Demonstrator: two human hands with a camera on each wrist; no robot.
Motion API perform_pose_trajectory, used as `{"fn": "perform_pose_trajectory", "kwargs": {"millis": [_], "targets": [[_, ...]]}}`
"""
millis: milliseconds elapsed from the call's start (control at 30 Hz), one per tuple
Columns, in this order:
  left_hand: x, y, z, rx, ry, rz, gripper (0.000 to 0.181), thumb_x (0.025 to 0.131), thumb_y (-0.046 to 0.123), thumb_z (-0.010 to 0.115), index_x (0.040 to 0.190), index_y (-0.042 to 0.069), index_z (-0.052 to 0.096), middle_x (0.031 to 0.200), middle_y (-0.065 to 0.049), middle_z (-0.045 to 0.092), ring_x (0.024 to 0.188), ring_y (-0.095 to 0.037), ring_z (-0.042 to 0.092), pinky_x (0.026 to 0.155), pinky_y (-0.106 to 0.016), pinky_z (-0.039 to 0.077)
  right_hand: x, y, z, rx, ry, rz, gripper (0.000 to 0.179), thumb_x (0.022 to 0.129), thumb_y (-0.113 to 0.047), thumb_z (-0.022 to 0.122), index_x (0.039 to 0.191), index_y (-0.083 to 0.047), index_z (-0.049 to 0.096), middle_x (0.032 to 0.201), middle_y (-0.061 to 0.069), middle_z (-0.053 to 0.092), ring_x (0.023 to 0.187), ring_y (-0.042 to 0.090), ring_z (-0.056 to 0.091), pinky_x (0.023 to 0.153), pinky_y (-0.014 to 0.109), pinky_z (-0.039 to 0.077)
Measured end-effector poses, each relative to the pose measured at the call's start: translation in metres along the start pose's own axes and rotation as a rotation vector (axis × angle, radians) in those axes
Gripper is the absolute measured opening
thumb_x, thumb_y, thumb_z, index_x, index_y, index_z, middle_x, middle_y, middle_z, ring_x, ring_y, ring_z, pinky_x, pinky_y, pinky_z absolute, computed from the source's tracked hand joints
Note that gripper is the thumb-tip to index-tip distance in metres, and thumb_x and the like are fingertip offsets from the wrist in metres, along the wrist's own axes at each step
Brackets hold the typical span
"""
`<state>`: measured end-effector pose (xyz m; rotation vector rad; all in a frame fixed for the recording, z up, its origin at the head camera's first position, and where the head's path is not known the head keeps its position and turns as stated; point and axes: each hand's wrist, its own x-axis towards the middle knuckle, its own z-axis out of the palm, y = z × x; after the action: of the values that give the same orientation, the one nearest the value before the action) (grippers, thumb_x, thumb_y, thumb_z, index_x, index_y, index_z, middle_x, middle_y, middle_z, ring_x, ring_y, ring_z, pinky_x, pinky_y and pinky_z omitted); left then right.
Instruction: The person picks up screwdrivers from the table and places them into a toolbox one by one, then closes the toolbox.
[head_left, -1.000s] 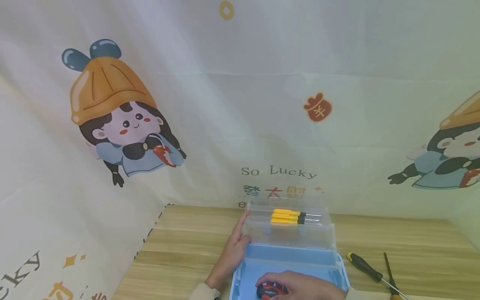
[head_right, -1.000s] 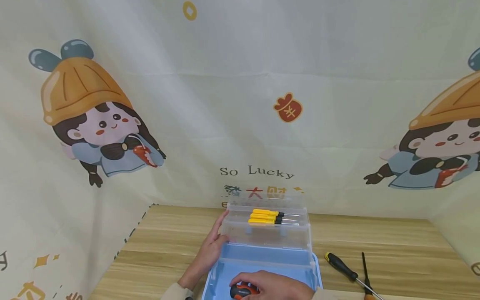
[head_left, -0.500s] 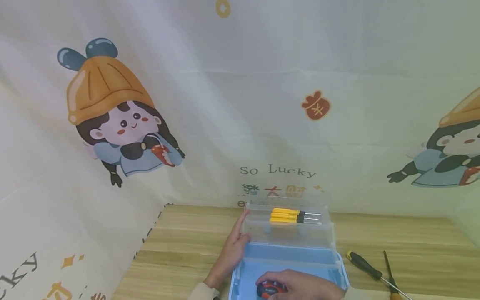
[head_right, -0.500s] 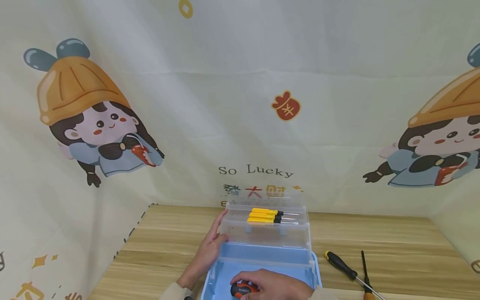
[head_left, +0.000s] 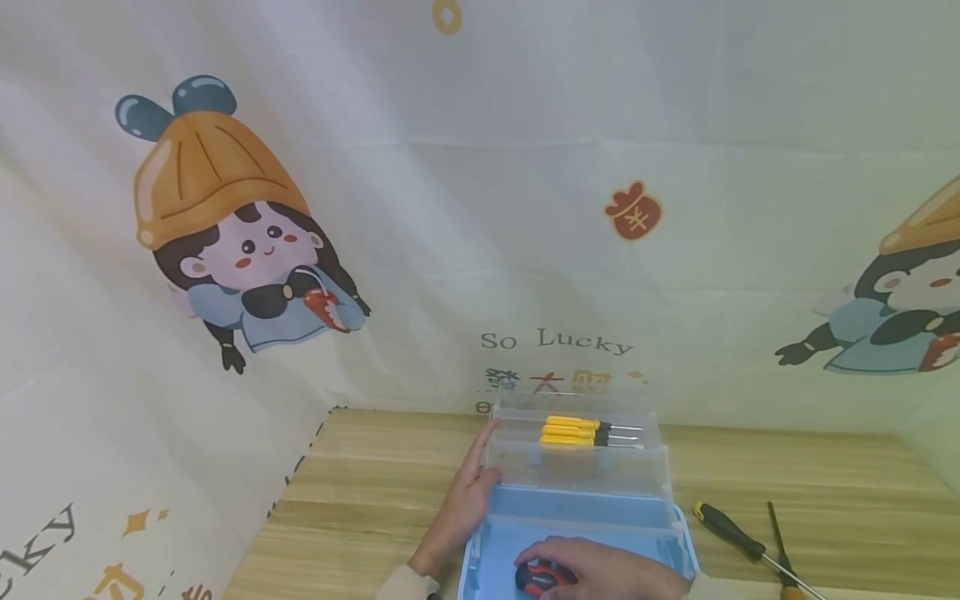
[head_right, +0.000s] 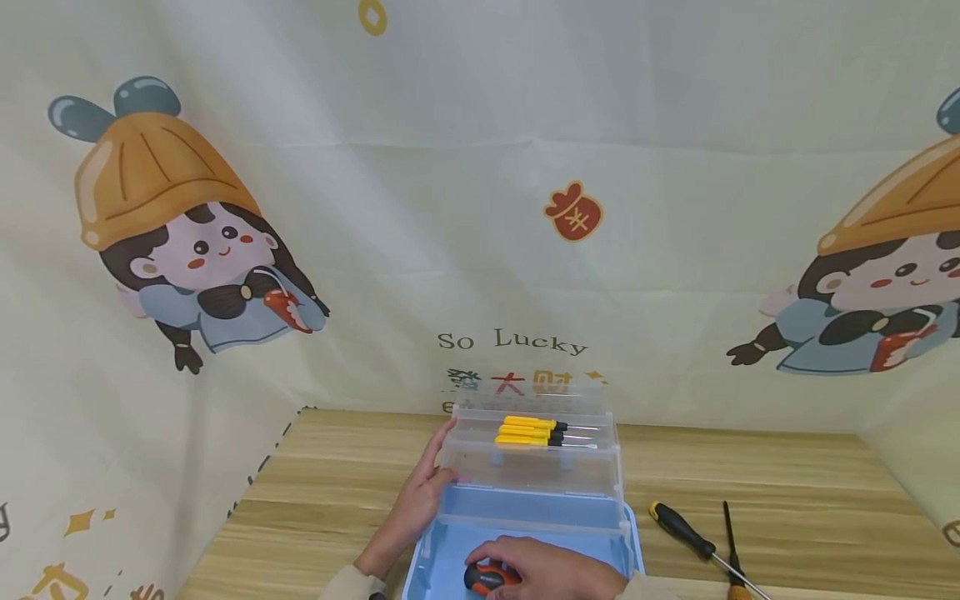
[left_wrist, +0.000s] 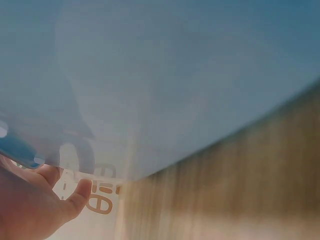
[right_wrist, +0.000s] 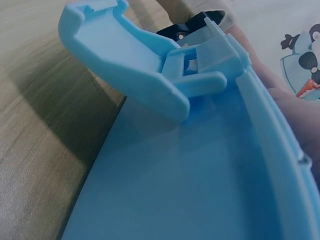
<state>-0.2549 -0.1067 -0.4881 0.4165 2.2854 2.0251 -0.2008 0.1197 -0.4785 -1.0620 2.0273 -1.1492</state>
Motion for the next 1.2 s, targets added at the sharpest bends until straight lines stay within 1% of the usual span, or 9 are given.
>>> {"fn": "perform_pose_trajectory", "kwargs": {"millis": [133,300,500,633,733,867,967,1100,1200], "targets": [[0.0,0.001,0.0,-0.009,-0.004,0.005,0.065,0.101,0.008,0.041,0.156,0.038,0.024,0.16,-0.011,0.03,0.113,-0.03,0.062,0.087,-0.038,0.056,0.001,0.001,-0.001,0.019,-0.006,0.035,0.036,0.1,-0.025,0.056,0.135,-0.014,0.057,0.112,-0.013,0.063,0.098,0.0,0.056,0.087,0.023,0.047],[0.0,0.002,0.0,-0.014,-0.008,0.007,0.065,0.101,0.008,0.042,0.157,0.037,0.023,0.16,-0.013,0.03,0.113,-0.032,0.062,0.087,-0.039,0.056,0.003,0.003,0.0,0.052,-0.012,0.055,0.035,0.099,-0.022,0.057,0.133,-0.014,0.058,0.112,-0.011,0.065,0.098,0.0,0.058,0.087,0.023,0.049],[0.002,-0.001,-0.001,-0.022,-0.01,0.006,0.066,0.101,0.005,0.04,0.158,0.033,0.021,0.162,-0.014,0.026,0.122,-0.038,0.056,0.092,-0.043,0.055,0.004,0.004,0.001,0.021,-0.004,0.075,0.034,0.099,-0.023,0.058,0.132,-0.019,0.059,0.11,-0.012,0.065,0.096,0.001,0.058,0.085,0.023,0.049],[0.001,-0.001,0.0,-0.014,-0.012,0.009,0.066,0.101,0.005,0.04,0.157,0.035,0.022,0.163,-0.012,0.024,0.127,-0.038,0.053,0.095,-0.044,0.053,0.003,0.005,0.002,-0.004,0.009,0.087,0.035,0.097,-0.023,0.06,0.132,-0.021,0.058,0.113,-0.014,0.064,0.099,0.0,0.058,0.087,0.024,0.049],[0.0,0.0,0.0,-0.017,-0.012,0.014,0.065,0.102,0.007,0.041,0.157,0.037,0.023,0.162,-0.011,0.026,0.125,-0.037,0.055,0.094,-0.043,0.054,0.002,0.006,0.002,-0.035,0.017,0.081,0.037,0.097,-0.024,0.061,0.133,-0.021,0.057,0.115,-0.015,0.063,0.101,-0.001,0.057,0.088,0.024,0.049],[-0.001,0.001,0.0,-0.032,-0.018,0.026,0.065,0.102,0.006,0.04,0.157,0.034,0.022,0.162,-0.013,0.026,0.125,-0.038,0.054,0.093,-0.043,0.055,0.001,0.006,0.002,-0.078,0.024,0.067,0.039,0.097,-0.026,0.061,0.135,-0.019,0.056,0.116,-0.016,0.063,0.102,-0.001,0.057,0.089,0.025,0.05],[-0.001,0.001,0.0,-0.026,-0.019,0.029,0.065,0.102,0.006,0.04,0.158,0.034,0.022,0.162,-0.013,0.025,0.126,-0.039,0.053,0.094,-0.044,0.054,0.001,0.005,0.001,-0.105,0.033,0.071,0.039,0.097,-0.029,0.06,0.134,-0.018,0.057,0.113,-0.017,0.063,0.099,-0.002,0.057,0.086,0.025,0.051],[0.0,0.001,0.0,-0.003,-0.013,0.024,0.065,0.101,0.006,0.04,0.157,0.036,0.023,0.161,-0.013,0.027,0.123,-0.039,0.056,0.092,-0.043,0.056,0.0,0.0,0.002,-0.114,0.053,0.086,0.037,0.098,-0.032,0.059,0.133,-0.018,0.058,0.106,-0.018,0.062,0.094,-0.003,0.056,0.082,0.024,0.05],[0.0,0.0,0.0,0.003,-0.009,0.02,0.066,0.101,0.007,0.04,0.156,0.038,0.024,0.161,-0.014,0.028,0.123,-0.038,0.056,0.091,-0.042,0.056,-0.001,-0.004,0.003,-0.094,0.068,0.095,0.035,0.099,-0.033,0.058,0.131,-0.019,0.06,0.104,-0.017,0.062,0.092,-0.001,0.057,0.079,0.024,0.05]]}}
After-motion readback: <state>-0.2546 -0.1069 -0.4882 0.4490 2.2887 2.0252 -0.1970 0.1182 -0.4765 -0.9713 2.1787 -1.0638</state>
